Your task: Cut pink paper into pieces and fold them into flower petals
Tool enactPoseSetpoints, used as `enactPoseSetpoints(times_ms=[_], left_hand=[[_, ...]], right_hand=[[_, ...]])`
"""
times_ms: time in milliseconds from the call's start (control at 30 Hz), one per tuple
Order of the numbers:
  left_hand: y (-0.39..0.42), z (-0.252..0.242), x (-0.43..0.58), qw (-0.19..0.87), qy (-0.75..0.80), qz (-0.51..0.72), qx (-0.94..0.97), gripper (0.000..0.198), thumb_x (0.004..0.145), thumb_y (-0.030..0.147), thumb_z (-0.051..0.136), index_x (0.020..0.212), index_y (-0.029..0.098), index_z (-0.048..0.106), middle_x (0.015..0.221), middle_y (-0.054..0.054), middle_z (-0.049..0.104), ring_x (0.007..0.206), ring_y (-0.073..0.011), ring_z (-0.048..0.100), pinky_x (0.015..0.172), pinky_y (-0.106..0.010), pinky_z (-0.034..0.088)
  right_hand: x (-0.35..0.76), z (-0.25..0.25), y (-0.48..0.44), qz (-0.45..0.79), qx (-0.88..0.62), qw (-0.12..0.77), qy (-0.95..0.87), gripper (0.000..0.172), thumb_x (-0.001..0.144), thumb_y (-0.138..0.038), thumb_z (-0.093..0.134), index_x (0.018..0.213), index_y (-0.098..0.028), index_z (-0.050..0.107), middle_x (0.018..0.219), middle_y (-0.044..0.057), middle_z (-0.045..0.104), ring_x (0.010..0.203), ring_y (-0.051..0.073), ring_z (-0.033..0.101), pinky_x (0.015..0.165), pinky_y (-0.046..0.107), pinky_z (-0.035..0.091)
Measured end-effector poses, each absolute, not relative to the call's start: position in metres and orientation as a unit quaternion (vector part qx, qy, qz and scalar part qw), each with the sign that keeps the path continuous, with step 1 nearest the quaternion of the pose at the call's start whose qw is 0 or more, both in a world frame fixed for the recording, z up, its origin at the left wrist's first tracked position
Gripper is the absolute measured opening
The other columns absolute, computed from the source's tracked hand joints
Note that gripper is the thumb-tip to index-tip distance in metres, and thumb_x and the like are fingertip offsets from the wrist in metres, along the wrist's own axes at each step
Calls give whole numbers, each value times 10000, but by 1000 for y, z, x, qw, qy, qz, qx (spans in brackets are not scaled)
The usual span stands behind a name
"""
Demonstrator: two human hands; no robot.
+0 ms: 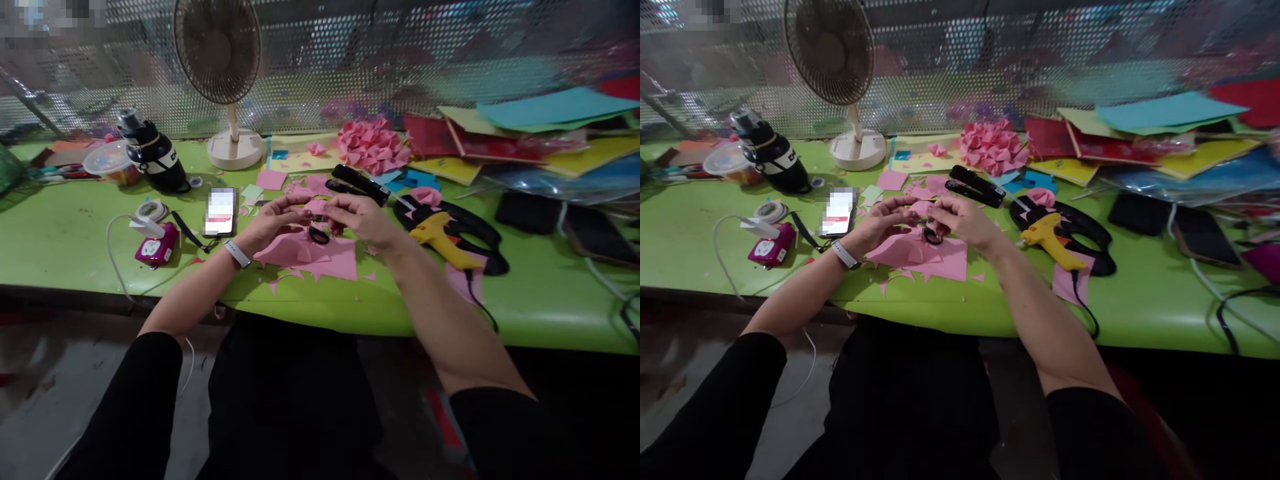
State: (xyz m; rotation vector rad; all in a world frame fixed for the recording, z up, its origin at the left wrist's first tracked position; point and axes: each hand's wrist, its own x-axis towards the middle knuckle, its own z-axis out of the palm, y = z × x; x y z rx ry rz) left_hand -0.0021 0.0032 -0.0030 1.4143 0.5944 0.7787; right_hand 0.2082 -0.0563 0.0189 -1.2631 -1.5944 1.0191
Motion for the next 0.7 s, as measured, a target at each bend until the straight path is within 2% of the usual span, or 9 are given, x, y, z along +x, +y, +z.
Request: enactPoseSetpoints(times_ms=[67, 133, 200, 267, 367, 500, 600, 700], left_hand=[[6, 1, -8, 596, 317, 277, 683, 313, 827, 466, 717, 904, 163, 713, 758, -68, 718, 625, -120, 639, 658, -281, 504], [5, 2, -11, 525, 336, 190, 759, 388, 804, 522, 719, 659, 165, 674, 547, -43, 630, 478, -104, 548, 555, -269, 449], [2, 0, -11, 468, 332, 120, 810, 410, 748, 518, 764, 567, 174, 634, 469, -17, 567, 410, -87, 470, 486, -259, 387], [-1, -5, -9, 447, 319, 99, 830, 322, 691, 439, 814, 614, 173, 650, 518, -3, 594, 419, -79, 460, 459, -245, 352], [-3, -8, -6, 482, 300, 119, 814, 213, 705, 324, 793, 707, 162, 654, 638, -21, 660, 497, -86, 535, 477, -224, 386], [0, 2, -7, 585, 293, 185, 734, 197, 755, 268, 756, 808, 141, 615, 807, -58, 700, 665, -104, 652, 626, -240, 532], [2, 9, -9, 650, 298, 235, 659, 206, 748, 177, 755, 829, 132, 570, 826, -47, 691, 759, -127, 700, 747, -296, 583], [3, 9, -9, 689, 304, 261, 604, 254, 746, 142, 765, 904, 130, 566, 773, -20, 686, 752, -142, 720, 801, -349, 602]], right_hand=[[214, 21, -54, 378, -524, 437, -625, 413, 817, -625, 670, 747, -225, 591, 589, 1, 576, 550, 133, 547, 562, 292, 470], [219, 23, -53, 352, -540, 443, -623, 412, 810, -625, 676, 726, -232, 586, 586, 4, 576, 548, 136, 543, 561, 299, 474], [222, 24, -52, 340, -544, 437, -630, 412, 797, -630, 687, 712, -238, 598, 589, 10, 584, 550, 144, 547, 566, 310, 479], [222, 25, -53, 340, -539, 429, -640, 413, 790, -634, 691, 701, -239, 614, 591, 14, 588, 556, 150, 552, 575, 319, 480], [220, 26, -56, 350, -528, 419, -651, 408, 790, -631, 688, 704, -235, 646, 646, 28, 620, 625, 169, 582, 628, 332, 488], [217, 27, -59, 353, -493, 420, -676, 400, 762, -611, 715, 680, -223, 664, 947, 68, 693, 884, 214, 637, 786, 357, 510], [216, 25, -59, 339, -475, 418, -696, 403, 737, -588, 740, 632, -210, 650, 1127, 82, 678, 1026, 240, 628, 863, 368, 501], [212, 21, -58, 361, -487, 377, -700, 399, 747, -586, 727, 643, -209, 651, 988, 82, 709, 886, 224, 644, 762, 355, 509]])
